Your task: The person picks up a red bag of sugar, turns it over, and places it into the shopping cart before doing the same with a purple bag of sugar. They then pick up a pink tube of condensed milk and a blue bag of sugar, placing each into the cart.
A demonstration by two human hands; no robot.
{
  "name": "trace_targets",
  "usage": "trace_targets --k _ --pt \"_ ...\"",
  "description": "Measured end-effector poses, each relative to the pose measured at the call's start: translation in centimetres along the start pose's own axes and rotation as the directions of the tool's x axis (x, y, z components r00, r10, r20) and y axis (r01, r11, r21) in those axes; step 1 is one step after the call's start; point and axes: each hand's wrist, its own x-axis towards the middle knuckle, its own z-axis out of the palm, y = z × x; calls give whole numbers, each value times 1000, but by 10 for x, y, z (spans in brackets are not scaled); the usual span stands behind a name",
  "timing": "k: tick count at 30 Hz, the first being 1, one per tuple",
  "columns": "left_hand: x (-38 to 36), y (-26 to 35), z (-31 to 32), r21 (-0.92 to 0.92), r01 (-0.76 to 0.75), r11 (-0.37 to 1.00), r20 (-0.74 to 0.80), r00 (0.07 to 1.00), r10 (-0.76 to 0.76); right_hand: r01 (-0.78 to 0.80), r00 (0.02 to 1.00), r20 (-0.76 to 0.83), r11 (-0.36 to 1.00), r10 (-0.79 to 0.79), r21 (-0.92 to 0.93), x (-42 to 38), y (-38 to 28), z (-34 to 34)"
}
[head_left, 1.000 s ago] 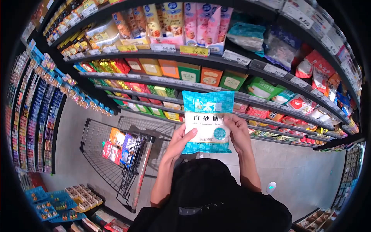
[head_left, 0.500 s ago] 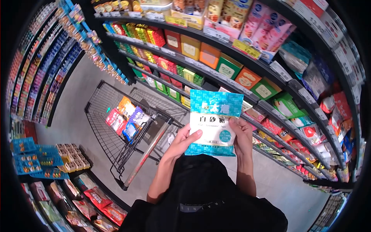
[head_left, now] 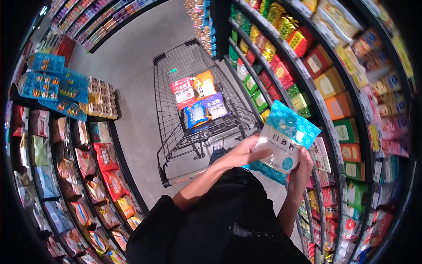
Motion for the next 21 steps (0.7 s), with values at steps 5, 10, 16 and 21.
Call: trace_targets --k 5,10,16,21 --pt "-26 28 -39 -107 16 994 -249 967 -42 -41 995 94 997 47 -62 28 26 58" --pt "-40 18 -84 -100 -73 992 -332 943 36 -166 978 84 961 189 -221 53 52 99" --pt "-47 16 -109 -86 -78 993 -431 902 33 -167 962 177 962 206 -216 70 63 138" --pt "-41 13 -117 -146 -67 987 -444 896 -5 -174 951 207 951 230 -258 86 71 131"
